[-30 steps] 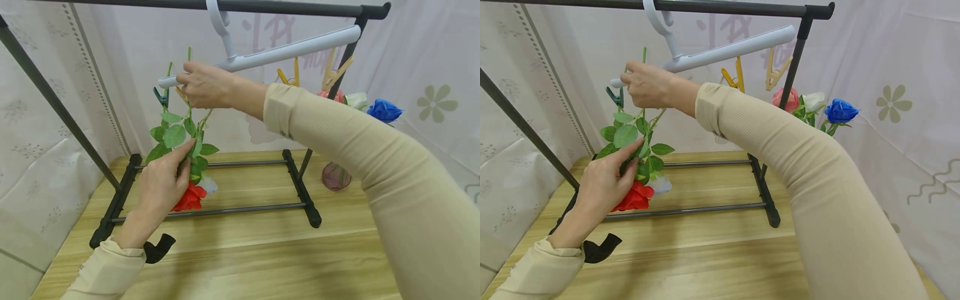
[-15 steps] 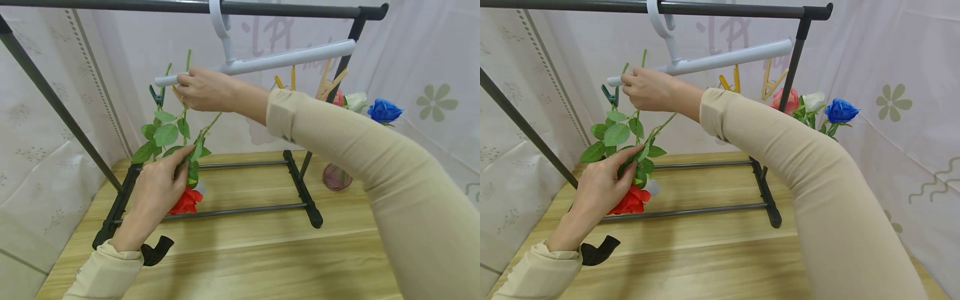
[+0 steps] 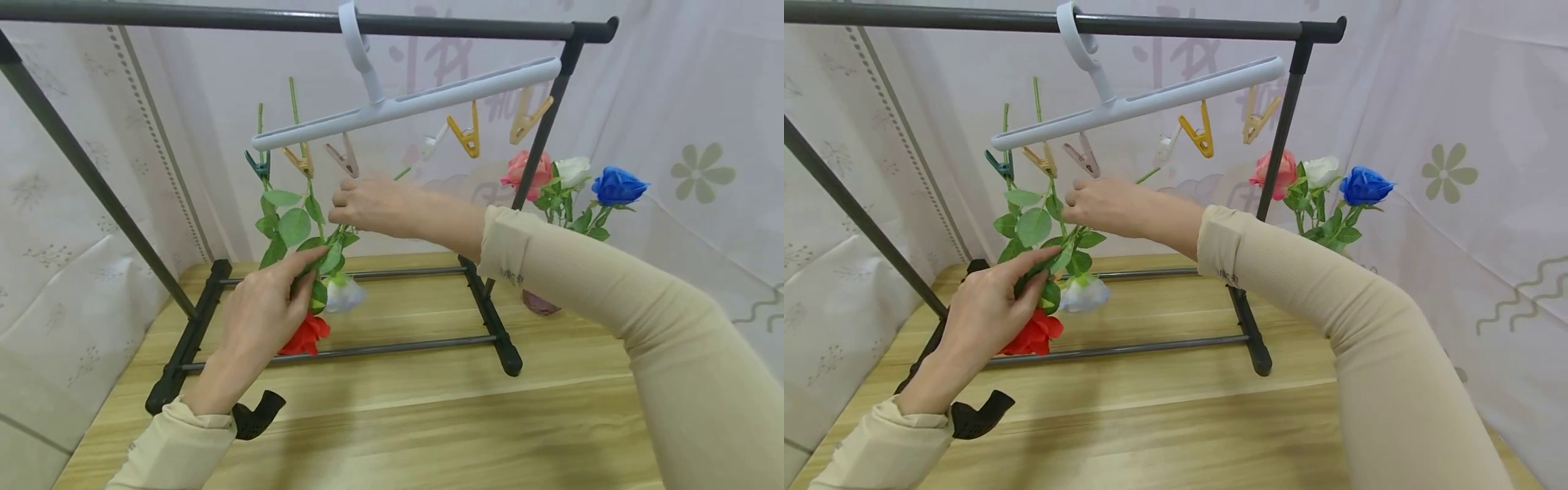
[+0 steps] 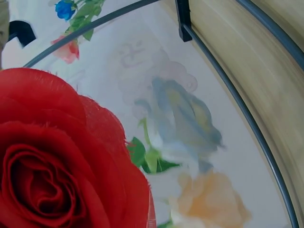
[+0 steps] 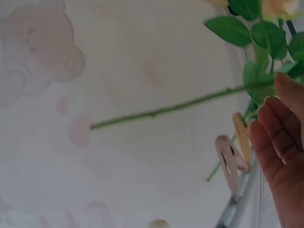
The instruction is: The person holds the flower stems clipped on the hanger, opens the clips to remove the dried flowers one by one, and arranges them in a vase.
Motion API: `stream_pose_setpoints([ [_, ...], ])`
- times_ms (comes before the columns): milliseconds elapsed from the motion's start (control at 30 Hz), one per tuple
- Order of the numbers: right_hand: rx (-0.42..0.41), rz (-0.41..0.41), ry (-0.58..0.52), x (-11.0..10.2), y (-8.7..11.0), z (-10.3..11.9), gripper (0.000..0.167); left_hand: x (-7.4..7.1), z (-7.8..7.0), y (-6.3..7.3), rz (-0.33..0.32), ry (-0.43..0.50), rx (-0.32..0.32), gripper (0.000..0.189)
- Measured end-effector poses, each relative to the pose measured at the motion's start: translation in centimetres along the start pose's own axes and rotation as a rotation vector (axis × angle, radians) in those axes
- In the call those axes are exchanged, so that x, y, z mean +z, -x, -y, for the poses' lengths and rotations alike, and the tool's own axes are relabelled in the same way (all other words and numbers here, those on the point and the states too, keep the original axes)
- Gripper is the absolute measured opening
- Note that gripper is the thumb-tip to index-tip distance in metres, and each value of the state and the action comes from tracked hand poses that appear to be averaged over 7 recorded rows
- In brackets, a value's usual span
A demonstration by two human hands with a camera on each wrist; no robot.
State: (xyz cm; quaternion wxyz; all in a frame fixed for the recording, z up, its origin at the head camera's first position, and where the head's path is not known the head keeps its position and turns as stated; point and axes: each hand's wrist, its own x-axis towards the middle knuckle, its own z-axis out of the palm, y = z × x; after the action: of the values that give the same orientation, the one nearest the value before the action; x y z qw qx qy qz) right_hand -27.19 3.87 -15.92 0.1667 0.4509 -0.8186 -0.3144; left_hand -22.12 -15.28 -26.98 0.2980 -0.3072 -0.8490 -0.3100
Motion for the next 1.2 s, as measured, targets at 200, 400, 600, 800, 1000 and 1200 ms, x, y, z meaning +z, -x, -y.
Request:
stream_pose_setpoints([
  [200,-0.009,-0.120,0.001,2.1,2.4,1.7,0.013,0.2,-0.3,0.0,-0.002,0.015,0.054,0.033],
  [400,0.060,-0.244,-0.043,4.9,6.1,3.9,0.010,0.8,0.2,-0.2,-0.003,0.109,0.028,0.027],
  [600,0.146,-0.344,-0.149,7.3,10.4,6.3,0.010,2.0,1.0,-0.7,-0.125,0.265,-0.065,0.024],
  [800,0.340,-0.406,-0.277,8.9,15.5,7.7,0.020,2.8,1.6,-0.8,-0.121,0.314,-0.170,0.036],
  [1000,0.576,-0.632,-0.415,10.3,20.4,7.5,0.029,3.3,1.7,-0.9,0.001,0.415,-0.343,0.055],
  [1200,0.945,-0.873,-0.498,9.8,25.8,5.7,0.021,4.0,1.9,-1.3,0.071,0.486,-0.461,0.067],
])
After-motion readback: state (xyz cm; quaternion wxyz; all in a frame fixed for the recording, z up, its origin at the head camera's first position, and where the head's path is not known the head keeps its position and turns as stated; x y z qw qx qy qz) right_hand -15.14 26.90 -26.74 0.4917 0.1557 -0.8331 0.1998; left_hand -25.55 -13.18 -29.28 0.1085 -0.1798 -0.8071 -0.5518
